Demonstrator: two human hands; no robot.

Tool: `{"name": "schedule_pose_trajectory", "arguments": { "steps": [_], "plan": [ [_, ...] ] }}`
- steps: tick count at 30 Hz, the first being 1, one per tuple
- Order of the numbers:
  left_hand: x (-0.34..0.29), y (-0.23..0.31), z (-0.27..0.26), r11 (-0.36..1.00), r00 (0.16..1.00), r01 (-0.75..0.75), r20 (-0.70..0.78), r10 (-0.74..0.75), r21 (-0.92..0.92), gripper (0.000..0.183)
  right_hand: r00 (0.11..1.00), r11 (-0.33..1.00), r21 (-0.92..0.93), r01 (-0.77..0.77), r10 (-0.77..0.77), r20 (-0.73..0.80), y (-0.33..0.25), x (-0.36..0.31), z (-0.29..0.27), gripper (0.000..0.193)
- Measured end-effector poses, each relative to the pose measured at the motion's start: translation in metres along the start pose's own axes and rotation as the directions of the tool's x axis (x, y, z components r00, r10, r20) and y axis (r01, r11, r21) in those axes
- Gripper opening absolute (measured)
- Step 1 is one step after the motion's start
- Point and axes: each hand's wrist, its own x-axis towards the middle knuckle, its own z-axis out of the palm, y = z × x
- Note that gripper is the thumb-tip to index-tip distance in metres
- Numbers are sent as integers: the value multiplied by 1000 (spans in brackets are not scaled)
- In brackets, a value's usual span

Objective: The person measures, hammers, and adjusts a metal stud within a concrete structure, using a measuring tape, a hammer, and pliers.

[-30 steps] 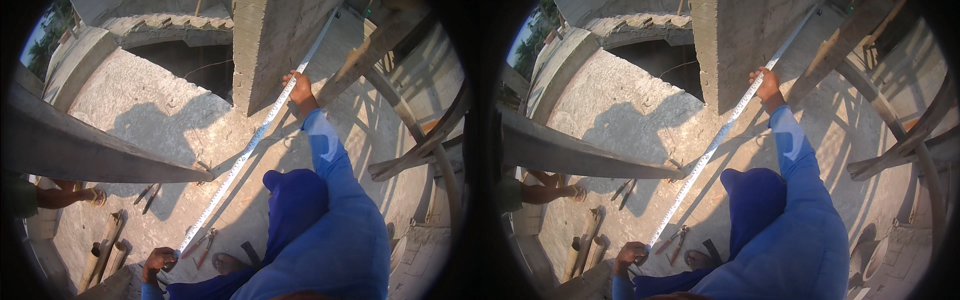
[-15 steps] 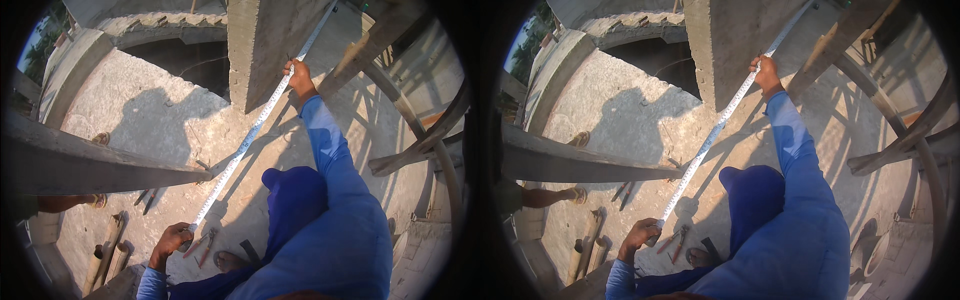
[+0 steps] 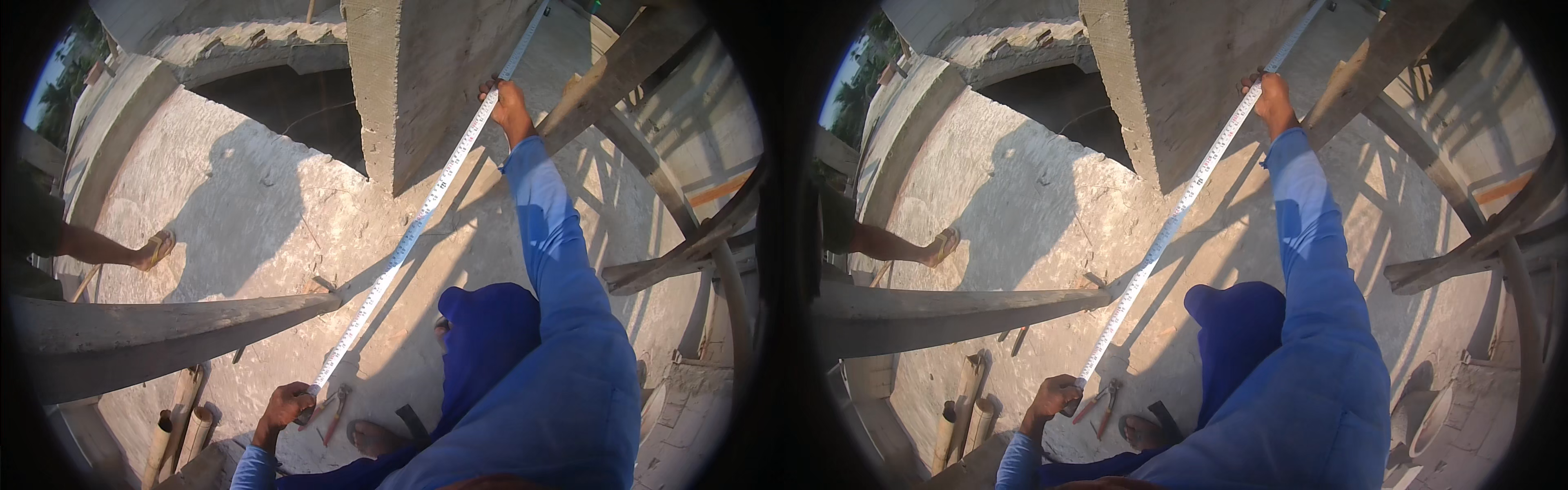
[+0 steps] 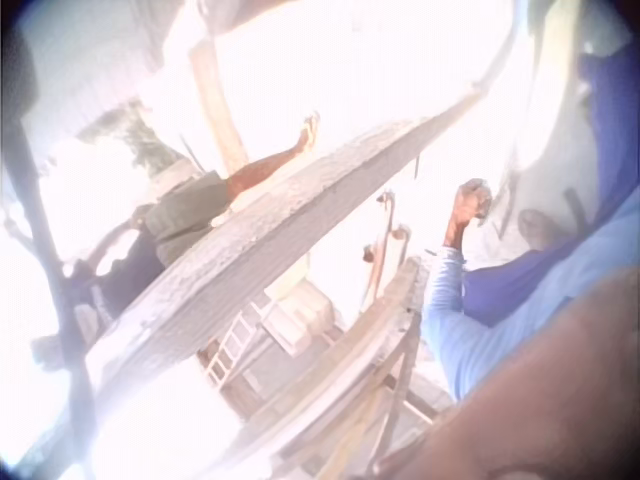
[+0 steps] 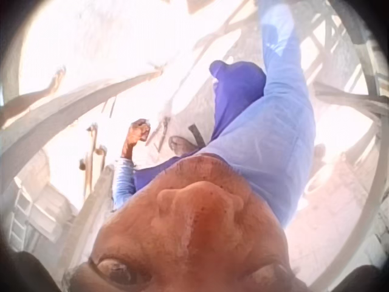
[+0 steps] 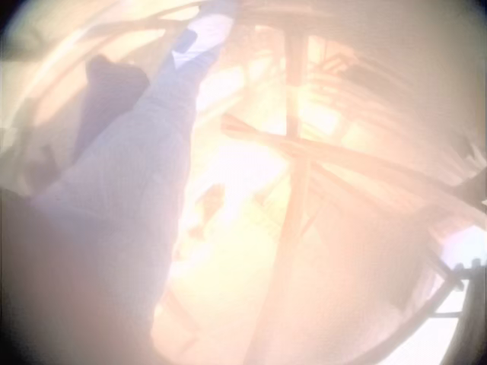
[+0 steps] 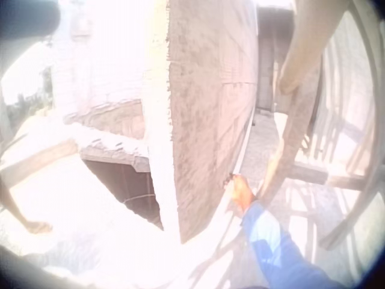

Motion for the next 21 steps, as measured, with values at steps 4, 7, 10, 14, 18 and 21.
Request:
{"name": "schedule_pose_trajectory", "arguments": {
  "steps": [4,7,10,14,18,21],
  "plan": [
    [44,53,21,992,996,-65,-56,71,105,22,998,997,-63,33,-37,-49,-12,18,-2,17],
    [74,84,38,981,988,-142,-41,148,134,31,991,994,-105,31,-44,-125,-12,20,4,16],
    [98,131,58,959,970,-234,-26,241,162,31,990,987,-161,17,-39,-135,-11,23,1,20],
    [136,195,80,927,945,-316,-24,327,203,41,979,979,-196,-48,7,-205,2,19,-1,24],
    [151,256,96,935,942,-329,-22,335,132,33,972,974,-206,-93,44,-232,26,27,-24,23],
    [151,269,97,940,946,-322,6,323,111,31,968,968,-230,-106,48,-246,42,20,-29,21]
  ]
}}
